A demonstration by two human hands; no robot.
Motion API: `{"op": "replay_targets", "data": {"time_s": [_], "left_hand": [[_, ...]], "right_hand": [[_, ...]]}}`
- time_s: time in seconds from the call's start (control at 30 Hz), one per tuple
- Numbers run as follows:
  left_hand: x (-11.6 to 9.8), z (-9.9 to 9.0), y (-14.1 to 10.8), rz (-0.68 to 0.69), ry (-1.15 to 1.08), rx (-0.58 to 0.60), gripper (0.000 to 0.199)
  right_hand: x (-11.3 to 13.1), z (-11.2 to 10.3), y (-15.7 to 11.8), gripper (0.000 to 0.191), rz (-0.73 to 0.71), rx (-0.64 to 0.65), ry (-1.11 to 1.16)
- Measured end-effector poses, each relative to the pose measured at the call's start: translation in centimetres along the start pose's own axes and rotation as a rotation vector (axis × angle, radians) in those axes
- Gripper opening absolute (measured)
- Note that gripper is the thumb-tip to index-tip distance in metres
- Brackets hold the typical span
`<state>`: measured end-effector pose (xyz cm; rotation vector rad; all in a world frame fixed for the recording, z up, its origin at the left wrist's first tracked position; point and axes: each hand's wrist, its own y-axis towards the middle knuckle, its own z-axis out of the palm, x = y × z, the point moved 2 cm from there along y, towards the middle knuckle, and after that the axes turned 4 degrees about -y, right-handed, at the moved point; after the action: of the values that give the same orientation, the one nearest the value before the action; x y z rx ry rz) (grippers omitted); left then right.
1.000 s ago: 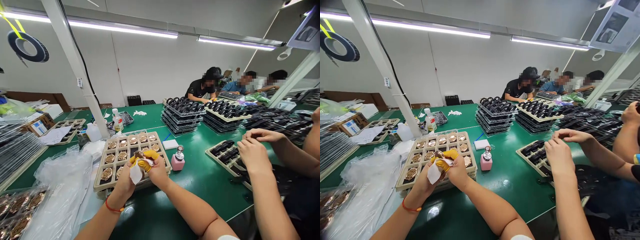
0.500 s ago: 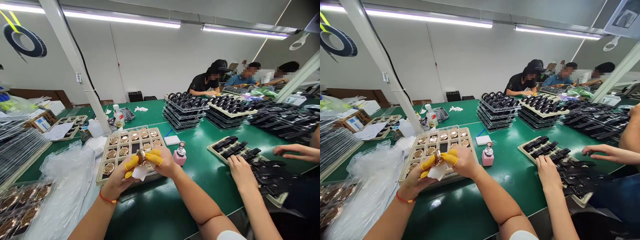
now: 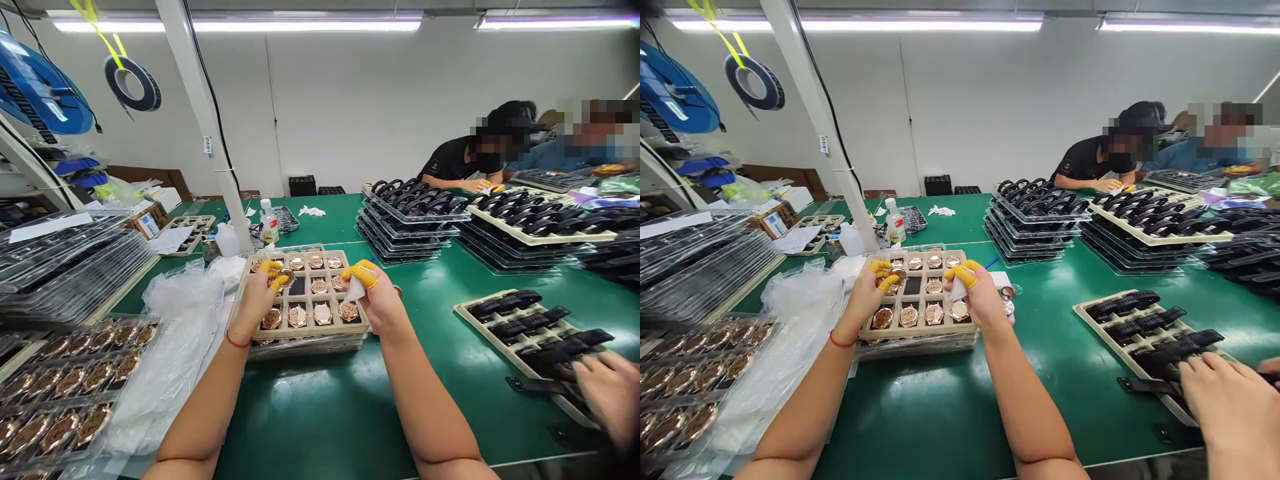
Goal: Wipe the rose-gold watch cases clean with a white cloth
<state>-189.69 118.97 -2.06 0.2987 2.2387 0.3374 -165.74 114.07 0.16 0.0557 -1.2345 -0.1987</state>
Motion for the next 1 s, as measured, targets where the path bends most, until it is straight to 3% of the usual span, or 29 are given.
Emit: {"op": "replay_targets", "data": {"time_s": [0.27, 0.5, 0.73, 0.87, 1.0], "left_hand": [[-1.6, 2.7, 2.3, 0.130, 0.262, 0.308, 0.019], [-2.8, 3.8, 2.2, 0.127, 0.424, 0.324, 0.020], [-5.0, 7.2, 3.3, 0.163, 0.347, 0.518, 0.023], [-5.0, 6.3, 4.0, 0.154, 0.242, 0.499, 0.021], [-5.7, 3.9, 1.3, 0.193, 0.050, 0.368, 0.016]], "right_hand": [[0.0, 0.1, -0.2, 0.033, 0.010, 0.020, 0.047], [0.5, 0.0, -1.0, 0.033, -0.012, 0.033, 0.009], [0.3, 0.1, -0.9, 0.031, -0.077, 0.043, -0.124], [-0.2, 0.1, -0.6, 0.025, -0.153, 0.019, -0.262], [-0.8, 1.0, -0.5, 0.018, -0.250, 0.051, -0.390]]}}
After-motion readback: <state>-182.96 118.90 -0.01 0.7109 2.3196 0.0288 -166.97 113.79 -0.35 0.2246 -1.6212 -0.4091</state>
